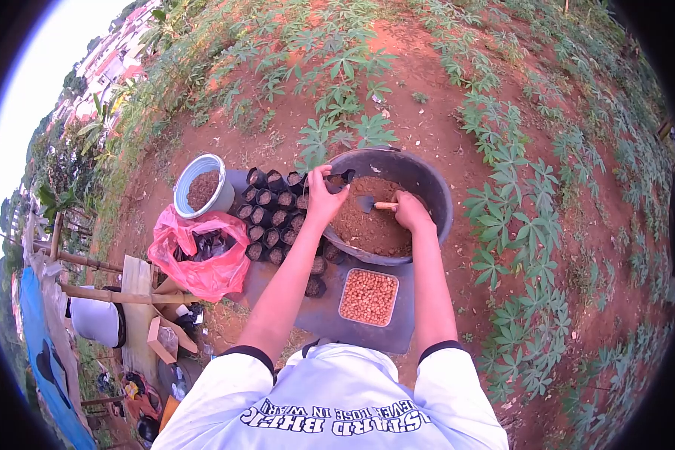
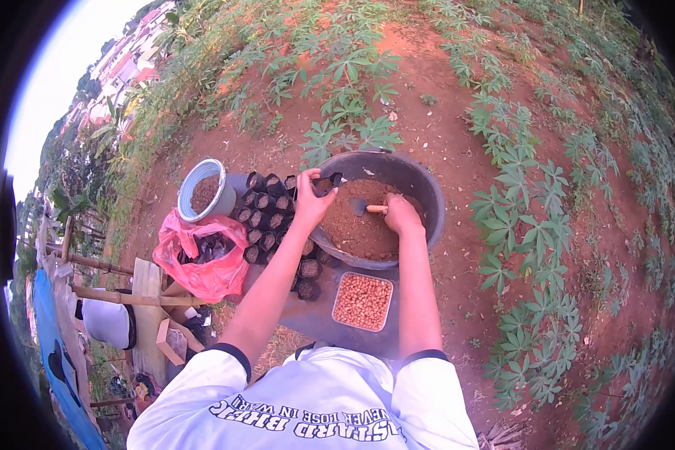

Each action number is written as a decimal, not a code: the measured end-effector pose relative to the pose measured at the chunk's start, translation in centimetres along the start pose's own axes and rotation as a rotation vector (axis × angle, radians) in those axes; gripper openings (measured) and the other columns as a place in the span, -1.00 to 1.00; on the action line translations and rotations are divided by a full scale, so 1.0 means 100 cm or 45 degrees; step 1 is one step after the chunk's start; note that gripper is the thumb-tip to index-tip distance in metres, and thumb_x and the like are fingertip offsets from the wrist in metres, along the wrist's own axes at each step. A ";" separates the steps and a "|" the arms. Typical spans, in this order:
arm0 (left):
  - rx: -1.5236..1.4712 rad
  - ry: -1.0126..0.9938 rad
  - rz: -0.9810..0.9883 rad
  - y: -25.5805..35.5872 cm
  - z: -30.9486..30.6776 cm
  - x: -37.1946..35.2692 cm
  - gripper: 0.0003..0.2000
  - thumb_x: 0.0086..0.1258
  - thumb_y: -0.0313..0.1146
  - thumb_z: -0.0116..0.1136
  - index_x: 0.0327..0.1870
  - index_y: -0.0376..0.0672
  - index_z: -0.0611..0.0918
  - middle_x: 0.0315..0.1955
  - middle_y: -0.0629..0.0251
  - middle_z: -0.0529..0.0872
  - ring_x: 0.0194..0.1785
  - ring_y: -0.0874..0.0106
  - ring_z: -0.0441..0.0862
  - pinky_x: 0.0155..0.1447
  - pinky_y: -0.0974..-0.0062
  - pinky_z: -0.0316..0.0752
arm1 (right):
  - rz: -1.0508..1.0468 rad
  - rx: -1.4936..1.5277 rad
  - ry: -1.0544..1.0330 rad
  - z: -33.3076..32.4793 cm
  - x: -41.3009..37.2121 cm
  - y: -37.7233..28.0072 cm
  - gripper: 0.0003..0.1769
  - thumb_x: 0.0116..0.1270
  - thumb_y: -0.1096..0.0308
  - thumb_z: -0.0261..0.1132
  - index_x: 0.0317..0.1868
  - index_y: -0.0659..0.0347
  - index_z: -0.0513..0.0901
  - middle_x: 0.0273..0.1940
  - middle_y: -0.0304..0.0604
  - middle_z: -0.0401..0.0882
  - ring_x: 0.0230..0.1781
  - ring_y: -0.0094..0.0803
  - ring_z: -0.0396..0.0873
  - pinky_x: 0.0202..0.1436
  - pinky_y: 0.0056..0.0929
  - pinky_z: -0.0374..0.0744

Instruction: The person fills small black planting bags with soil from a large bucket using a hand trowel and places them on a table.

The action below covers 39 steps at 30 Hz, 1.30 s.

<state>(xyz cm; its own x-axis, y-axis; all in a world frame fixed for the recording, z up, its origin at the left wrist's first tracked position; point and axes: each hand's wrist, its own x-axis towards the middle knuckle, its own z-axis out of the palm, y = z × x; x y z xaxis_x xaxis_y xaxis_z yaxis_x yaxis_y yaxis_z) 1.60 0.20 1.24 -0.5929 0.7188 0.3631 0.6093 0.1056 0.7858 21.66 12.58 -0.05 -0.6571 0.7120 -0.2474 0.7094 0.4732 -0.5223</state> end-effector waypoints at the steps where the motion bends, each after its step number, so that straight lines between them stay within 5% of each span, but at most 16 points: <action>1: -0.009 -0.009 -0.022 0.001 0.000 0.000 -0.40 0.11 -0.37 0.50 0.17 -0.17 0.44 0.03 0.16 0.46 0.14 0.26 0.48 0.17 0.34 0.43 | -0.007 0.003 0.004 -0.002 -0.002 -0.001 -0.82 0.37 0.41 0.23 -0.06 0.29 0.59 0.06 0.14 0.62 0.17 0.01 0.58 0.21 -0.07 0.53; 26: -0.442 -0.051 -0.052 -0.009 -0.003 0.003 -0.36 0.12 -0.38 0.52 0.22 -0.15 0.41 0.08 0.18 0.46 0.19 0.32 0.42 0.34 0.36 0.33 | 0.078 0.386 0.266 0.000 -0.011 0.004 -0.87 0.43 0.47 0.21 -0.08 0.30 0.59 -0.10 0.10 0.65 0.01 0.00 0.60 0.12 -0.14 0.51; 30: -0.458 -0.062 -0.014 -0.008 -0.005 0.004 -0.31 0.11 -0.38 0.52 0.25 -0.16 0.37 0.08 0.12 0.40 0.22 0.22 0.41 0.35 0.28 0.33 | 0.134 0.429 0.326 -0.009 -0.020 -0.001 -0.87 0.45 0.44 0.21 -0.06 0.30 0.58 -0.11 0.10 0.65 -0.04 -0.06 0.62 0.09 -0.20 0.50; 35: -0.524 -0.114 -0.007 -0.007 -0.006 0.004 -0.30 0.11 -0.38 0.51 0.26 -0.18 0.35 0.09 0.10 0.37 0.23 0.19 0.40 0.34 0.24 0.34 | 0.191 0.484 0.401 -0.038 -0.061 -0.025 -0.88 0.50 0.43 0.17 -0.05 0.28 0.54 -0.37 -0.25 0.46 -0.35 -0.49 0.40 -0.20 -0.38 0.47; 39: -0.536 -0.122 0.054 -0.007 -0.007 0.006 -0.27 0.06 -0.42 0.54 0.26 -0.18 0.35 0.06 0.08 0.35 0.18 0.16 0.43 0.27 0.24 0.39 | 0.273 0.488 0.442 -0.061 -0.089 -0.036 -0.88 0.54 0.43 0.15 -0.03 0.28 0.55 -0.33 -0.25 0.49 -0.30 -0.48 0.41 -0.12 -0.42 0.48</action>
<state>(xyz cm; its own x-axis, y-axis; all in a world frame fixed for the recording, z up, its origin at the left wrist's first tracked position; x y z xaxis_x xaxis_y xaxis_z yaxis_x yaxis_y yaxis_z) 0.47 0.05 1.28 -0.5083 0.7789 0.3673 0.3527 -0.2008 0.9139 26.45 7.69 9.01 -0.3399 0.9313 -0.1311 0.6321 0.1230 -0.7651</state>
